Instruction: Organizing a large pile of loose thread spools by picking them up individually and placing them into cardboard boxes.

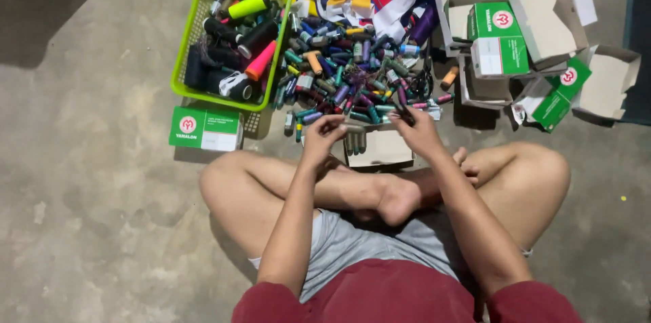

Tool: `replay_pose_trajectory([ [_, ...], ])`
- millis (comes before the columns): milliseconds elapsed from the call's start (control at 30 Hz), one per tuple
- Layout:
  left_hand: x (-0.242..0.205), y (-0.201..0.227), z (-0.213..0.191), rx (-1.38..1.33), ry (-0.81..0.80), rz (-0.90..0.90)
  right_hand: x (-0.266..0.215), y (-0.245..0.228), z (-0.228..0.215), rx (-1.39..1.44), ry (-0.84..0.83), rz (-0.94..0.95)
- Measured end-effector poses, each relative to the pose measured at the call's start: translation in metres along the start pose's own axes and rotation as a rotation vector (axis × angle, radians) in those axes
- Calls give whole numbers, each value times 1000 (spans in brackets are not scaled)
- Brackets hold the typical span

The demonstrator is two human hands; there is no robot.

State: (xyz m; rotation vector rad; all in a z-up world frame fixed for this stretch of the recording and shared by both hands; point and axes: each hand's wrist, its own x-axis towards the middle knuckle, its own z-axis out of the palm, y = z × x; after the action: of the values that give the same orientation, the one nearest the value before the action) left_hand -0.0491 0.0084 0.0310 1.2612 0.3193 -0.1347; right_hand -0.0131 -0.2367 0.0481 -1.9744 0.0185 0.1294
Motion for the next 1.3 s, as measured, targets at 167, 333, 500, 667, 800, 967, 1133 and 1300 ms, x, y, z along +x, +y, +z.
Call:
replay_pose_trajectory([
  [167, -7, -31, 18, 119, -90, 81, -16, 6, 24, 198, -48, -6],
  [333, -3, -41, 17, 102, -99, 91, -27, 31, 30, 218, -46, 40],
  [500, 0, -43, 19, 76, -117, 108, -35, 18, 29, 301, -88, 73],
  [667, 1, -35, 19, 75, -174, 73, -26, 19, 28, 310, -41, 56],
  [800, -3, -37, 28, 84, -280, -13, -28, 21, 29, 300, -29, 75],
  [967, -3, -34, 30, 35, -227, -77, -27, 25, 35, 296, -32, 75],
  [1133, 0, -45, 27, -38, -171, -136, -28, 14, 35, 272, -41, 61],
  [1300, 2, -41, 26, -94, -264, -159, -25, 29, 37, 316, -48, 77],
])
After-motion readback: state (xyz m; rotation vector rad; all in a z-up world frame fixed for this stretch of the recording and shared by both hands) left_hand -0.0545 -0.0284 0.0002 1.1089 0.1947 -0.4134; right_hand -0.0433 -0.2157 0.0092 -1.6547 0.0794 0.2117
